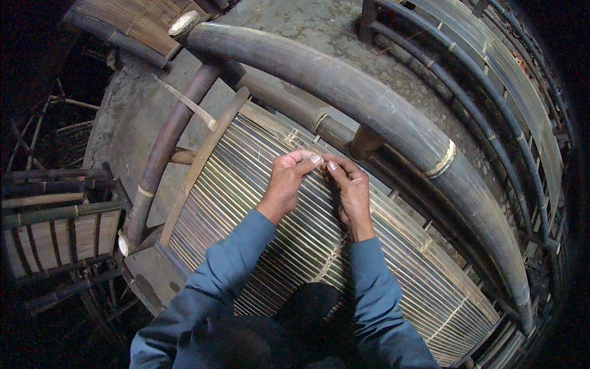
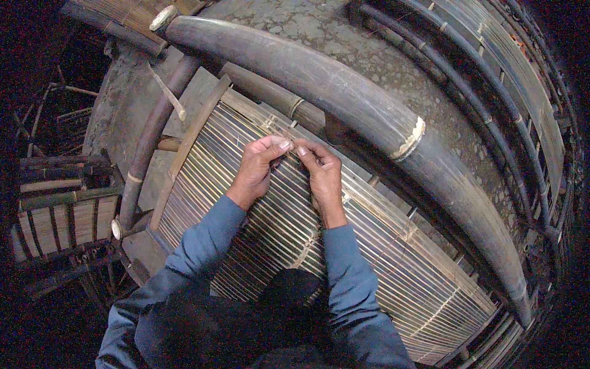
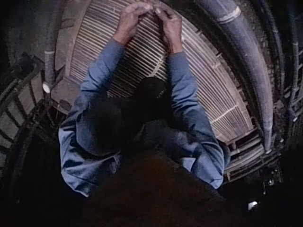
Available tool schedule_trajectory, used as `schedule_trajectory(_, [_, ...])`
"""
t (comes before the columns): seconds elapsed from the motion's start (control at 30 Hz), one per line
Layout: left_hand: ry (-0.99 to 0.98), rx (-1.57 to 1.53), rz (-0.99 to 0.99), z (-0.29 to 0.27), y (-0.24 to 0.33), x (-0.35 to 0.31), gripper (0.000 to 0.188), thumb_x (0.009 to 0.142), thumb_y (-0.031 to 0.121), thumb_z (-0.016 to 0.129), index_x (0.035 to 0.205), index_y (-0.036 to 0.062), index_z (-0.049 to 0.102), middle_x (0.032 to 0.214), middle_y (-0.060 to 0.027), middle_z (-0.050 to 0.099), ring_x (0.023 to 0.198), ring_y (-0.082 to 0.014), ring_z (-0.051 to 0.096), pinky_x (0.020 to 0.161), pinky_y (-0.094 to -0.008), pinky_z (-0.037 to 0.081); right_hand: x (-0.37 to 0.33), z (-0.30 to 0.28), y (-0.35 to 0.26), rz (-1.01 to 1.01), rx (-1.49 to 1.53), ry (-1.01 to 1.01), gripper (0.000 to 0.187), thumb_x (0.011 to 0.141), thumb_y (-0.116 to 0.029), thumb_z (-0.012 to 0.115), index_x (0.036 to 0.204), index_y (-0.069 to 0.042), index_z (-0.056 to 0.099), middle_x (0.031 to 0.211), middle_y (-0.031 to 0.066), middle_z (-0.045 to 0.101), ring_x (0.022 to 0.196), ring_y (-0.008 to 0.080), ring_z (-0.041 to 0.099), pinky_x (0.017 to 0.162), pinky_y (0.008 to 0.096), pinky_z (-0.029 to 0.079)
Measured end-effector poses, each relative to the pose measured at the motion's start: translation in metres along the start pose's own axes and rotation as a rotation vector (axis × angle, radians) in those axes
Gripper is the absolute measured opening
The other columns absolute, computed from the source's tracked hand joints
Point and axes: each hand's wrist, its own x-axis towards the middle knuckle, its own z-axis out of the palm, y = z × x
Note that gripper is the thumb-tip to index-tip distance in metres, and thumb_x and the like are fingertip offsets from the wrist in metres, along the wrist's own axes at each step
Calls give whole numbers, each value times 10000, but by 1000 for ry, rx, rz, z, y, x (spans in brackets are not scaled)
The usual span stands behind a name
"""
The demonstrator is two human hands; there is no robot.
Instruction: The person ties and secures thin bamboo slats to a larger bamboo frame using thin cord, using a utility knife to cut the cord after tying knots.
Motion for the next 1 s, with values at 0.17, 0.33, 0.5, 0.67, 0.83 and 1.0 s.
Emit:
schedule_trajectory(0.17, [-152,-15,-107,-15,4,6,117,950,136,707,977,23,717,941,-31,731,851,-94,644,808,-245,507,6,0,-17,-7,-30,-157,317,918,-151,760,1193,4,727,1155,93,733,1075,161,649,995,306,484])
schedule_trajectory(0.33, [-246,71,-164,-22,8,14,135,935,151,726,959,18,716,923,-36,732,831,-104,655,780,-251,517,13,-9,-13,90,43,-248,324,907,-134,765,1205,-12,725,1184,87,724,1097,173,640,1013,318,465])
schedule_trajectory(0.5, [-315,211,-236,-33,13,24,129,921,149,738,925,22,714,877,-19,717,796,-96,627,743,-245,487,16,-14,-9,69,-17,-226,245,870,-124,796,1083,-8,763,1006,58,753,920,131,671,873,279,525])
schedule_trajectory(0.67, [-256,230,-215,-30,17,20,168,932,181,732,966,16,729,864,-10,711,776,-76,596,714,-243,468,15,-10,-7,-64,-285,-80,151,871,-107,772,983,-9,748,876,55,745,804,127,657,771,279,514])
schedule_trajectory(0.83, [107,616,224,1,23,-15,210,958,211,709,1026,18,753,914,-22,728,769,-63,584,670,-232,463,6,-3,-12,-310,-522,163,93,884,-71,700,936,6,708,822,121,706,752,196,636,744,344,506])
schedule_trajectory(1.0, [36,-29,-286,2,7,-39,219,1020,202,629,1108,25,722,981,-29,725,792,-77,623,668,-241,510,-19,21,-9,-607,-609,177,95,867,-42,702,956,-16,722,904,139,658,870,290,619,790,386,497])
